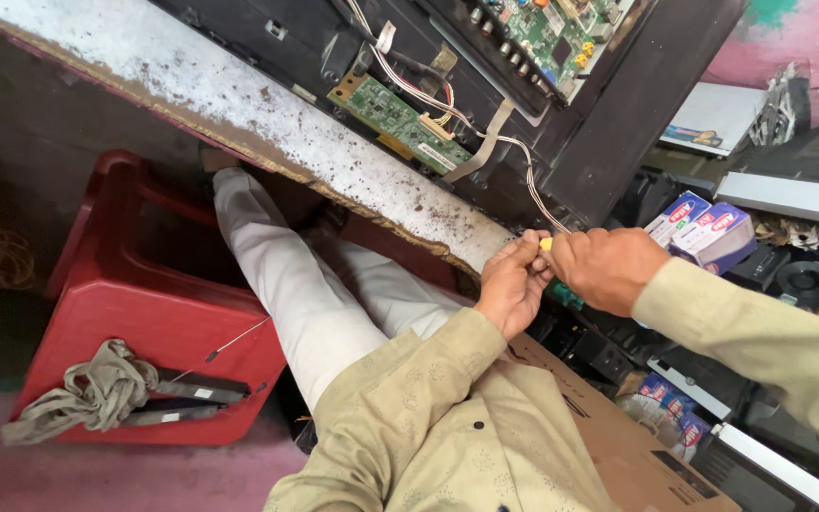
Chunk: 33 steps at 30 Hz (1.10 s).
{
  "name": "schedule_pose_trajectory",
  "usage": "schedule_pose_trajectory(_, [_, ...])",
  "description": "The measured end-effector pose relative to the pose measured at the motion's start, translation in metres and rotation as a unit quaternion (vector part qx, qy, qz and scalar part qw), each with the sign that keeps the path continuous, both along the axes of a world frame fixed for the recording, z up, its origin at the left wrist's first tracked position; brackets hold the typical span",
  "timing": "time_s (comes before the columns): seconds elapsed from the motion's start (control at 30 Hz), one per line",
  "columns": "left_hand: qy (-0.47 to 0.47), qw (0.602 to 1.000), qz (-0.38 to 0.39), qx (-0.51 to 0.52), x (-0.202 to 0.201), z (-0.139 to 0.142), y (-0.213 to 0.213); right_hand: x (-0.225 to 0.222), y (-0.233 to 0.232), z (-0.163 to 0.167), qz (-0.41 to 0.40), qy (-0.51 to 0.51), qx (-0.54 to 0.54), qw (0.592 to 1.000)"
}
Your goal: The person uses a screwdriver to tighten screws on the back panel of a television set. They repeatedly pick up screws from the workbench, align them with screw holes, and turn the screwdriver to secure the panel.
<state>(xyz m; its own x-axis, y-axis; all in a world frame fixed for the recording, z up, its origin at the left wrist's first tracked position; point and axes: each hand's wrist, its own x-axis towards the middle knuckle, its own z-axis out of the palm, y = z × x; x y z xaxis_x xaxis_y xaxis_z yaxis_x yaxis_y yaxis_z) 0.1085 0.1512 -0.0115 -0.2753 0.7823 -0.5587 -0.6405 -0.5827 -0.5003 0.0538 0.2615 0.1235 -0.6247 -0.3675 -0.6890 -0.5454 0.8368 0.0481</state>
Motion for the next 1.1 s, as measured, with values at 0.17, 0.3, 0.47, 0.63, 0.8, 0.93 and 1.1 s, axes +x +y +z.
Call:
schedule_pose_trajectory(0.17, [-0.003,1.000,0.002,0.005,-0.006,0.003,-0.001,0.005,-0.005,-0.019,-0.376,-0.035,-0.013,0.926])
schedule_pose_trajectory(0.3, [0.017,0.999,-0.014,-0.031,-0.007,0.003,0.003,-0.005,-0.009,-0.008,-0.380,-0.039,-0.034,0.924])
schedule_pose_trajectory(0.47, [-0.003,1.000,-0.016,-0.025,-0.005,0.003,-0.001,-0.006,-0.007,0.003,-0.031,0.007,-0.019,0.999])
schedule_pose_trajectory(0.63, [-0.001,0.999,-0.038,-0.018,-0.008,0.006,-0.001,-0.001,-0.014,-0.010,-0.619,-0.078,-0.005,0.782])
schedule_pose_trajectory(0.8, [-0.011,0.999,-0.025,-0.032,-0.005,0.002,0.003,0.010,-0.018,0.005,-0.327,0.051,-0.010,0.944])
schedule_pose_trajectory(0.93, [0.000,1.000,-0.013,-0.012,-0.005,0.000,-0.001,0.014,-0.019,-0.004,-0.383,0.030,-0.025,0.923])
schedule_pose_trajectory(1.1, [-0.004,0.999,-0.045,-0.010,-0.012,0.004,-0.004,-0.007,-0.021,-0.008,-0.649,-0.069,0.004,0.758])
